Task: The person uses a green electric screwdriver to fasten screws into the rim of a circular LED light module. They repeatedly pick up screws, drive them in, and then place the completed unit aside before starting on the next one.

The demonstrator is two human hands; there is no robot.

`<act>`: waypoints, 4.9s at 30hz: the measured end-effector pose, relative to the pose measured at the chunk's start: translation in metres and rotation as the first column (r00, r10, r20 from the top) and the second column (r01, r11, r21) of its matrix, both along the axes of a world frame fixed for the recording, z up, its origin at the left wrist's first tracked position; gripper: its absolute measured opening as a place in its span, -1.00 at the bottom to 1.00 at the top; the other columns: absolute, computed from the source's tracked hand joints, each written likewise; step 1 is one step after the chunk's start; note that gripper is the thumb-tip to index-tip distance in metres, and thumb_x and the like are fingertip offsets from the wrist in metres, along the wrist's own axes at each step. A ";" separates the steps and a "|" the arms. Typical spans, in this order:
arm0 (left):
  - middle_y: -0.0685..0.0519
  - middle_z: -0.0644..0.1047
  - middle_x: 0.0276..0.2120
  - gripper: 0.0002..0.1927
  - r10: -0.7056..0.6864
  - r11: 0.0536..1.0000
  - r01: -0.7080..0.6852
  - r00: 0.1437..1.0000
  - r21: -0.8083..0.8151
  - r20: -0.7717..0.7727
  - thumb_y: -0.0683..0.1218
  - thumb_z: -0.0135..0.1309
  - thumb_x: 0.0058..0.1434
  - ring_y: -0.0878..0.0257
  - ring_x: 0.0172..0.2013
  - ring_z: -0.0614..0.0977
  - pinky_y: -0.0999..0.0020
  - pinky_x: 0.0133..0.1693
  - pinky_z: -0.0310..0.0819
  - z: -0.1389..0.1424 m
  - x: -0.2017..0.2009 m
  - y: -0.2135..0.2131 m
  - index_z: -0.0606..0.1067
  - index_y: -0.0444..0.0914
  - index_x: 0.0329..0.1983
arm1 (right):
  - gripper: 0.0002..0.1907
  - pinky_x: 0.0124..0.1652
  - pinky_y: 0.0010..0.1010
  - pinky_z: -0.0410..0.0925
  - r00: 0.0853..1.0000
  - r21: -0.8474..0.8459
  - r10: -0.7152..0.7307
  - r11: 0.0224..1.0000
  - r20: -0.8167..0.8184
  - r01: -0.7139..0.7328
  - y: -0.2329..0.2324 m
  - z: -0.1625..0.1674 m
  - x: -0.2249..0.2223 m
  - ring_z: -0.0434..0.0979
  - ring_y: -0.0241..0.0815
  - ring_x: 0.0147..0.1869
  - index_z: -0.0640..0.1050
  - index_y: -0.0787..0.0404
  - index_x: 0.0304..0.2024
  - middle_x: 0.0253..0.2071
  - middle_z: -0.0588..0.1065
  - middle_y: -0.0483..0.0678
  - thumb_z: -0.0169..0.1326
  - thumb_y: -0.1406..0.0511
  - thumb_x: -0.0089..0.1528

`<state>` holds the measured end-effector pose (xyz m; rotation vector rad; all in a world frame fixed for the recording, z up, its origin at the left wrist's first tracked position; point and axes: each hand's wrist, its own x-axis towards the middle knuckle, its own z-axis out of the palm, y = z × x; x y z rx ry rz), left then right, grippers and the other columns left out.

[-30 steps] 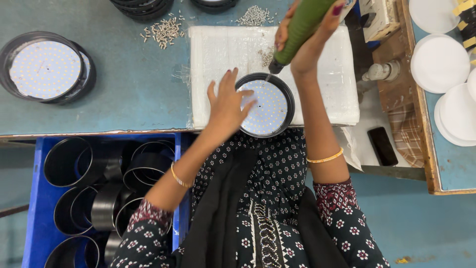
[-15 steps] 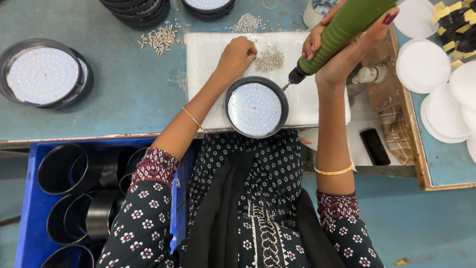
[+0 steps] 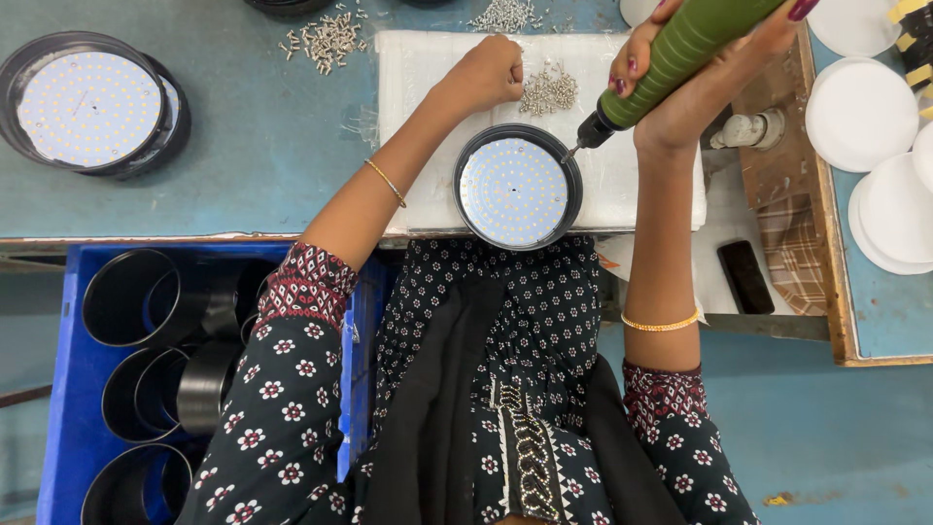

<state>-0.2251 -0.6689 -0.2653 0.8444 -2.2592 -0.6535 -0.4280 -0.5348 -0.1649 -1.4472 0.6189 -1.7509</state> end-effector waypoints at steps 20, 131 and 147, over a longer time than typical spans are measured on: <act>-0.05 0.63 -0.41 -0.93 0.085 0.985 -0.071 0.993 0.160 -0.082 -0.31 0.23 0.07 0.15 -0.34 0.73 0.30 -0.26 0.59 -0.012 0.009 0.007 0.61 -0.29 -0.40 | -0.06 -0.56 -0.28 0.29 1.000 0.001 -0.015 1.000 -0.018 0.015 0.001 -0.024 -0.002 0.29 -0.04 -0.63 0.35 0.34 -0.19 -0.61 0.28 0.15 -0.48 -0.41 0.28; -0.07 -0.12 0.53 0.00 -0.011 0.990 -0.048 0.909 0.131 0.417 0.37 0.43 -0.29 -0.29 0.48 -0.20 -0.44 0.33 -0.52 -0.022 0.081 0.129 0.38 0.34 0.34 | 0.05 -0.57 -0.36 0.24 1.000 0.184 -0.016 0.983 0.011 0.014 0.080 -0.058 0.105 0.23 -0.08 -0.66 0.25 0.37 -0.12 -0.64 0.25 0.08 -0.56 -0.49 0.15; -0.04 0.65 -0.40 -0.94 0.124 0.989 -0.109 0.979 0.103 -0.160 -0.23 0.29 0.02 0.17 -0.35 0.70 0.31 -0.28 0.57 -0.041 0.015 -0.002 0.63 -0.26 -0.43 | -0.05 -0.65 -0.30 0.22 0.979 0.001 -0.205 0.979 0.012 0.205 0.073 0.014 0.040 0.25 -0.05 -0.66 0.27 0.38 -0.24 -0.51 0.16 0.07 -0.50 -0.41 0.31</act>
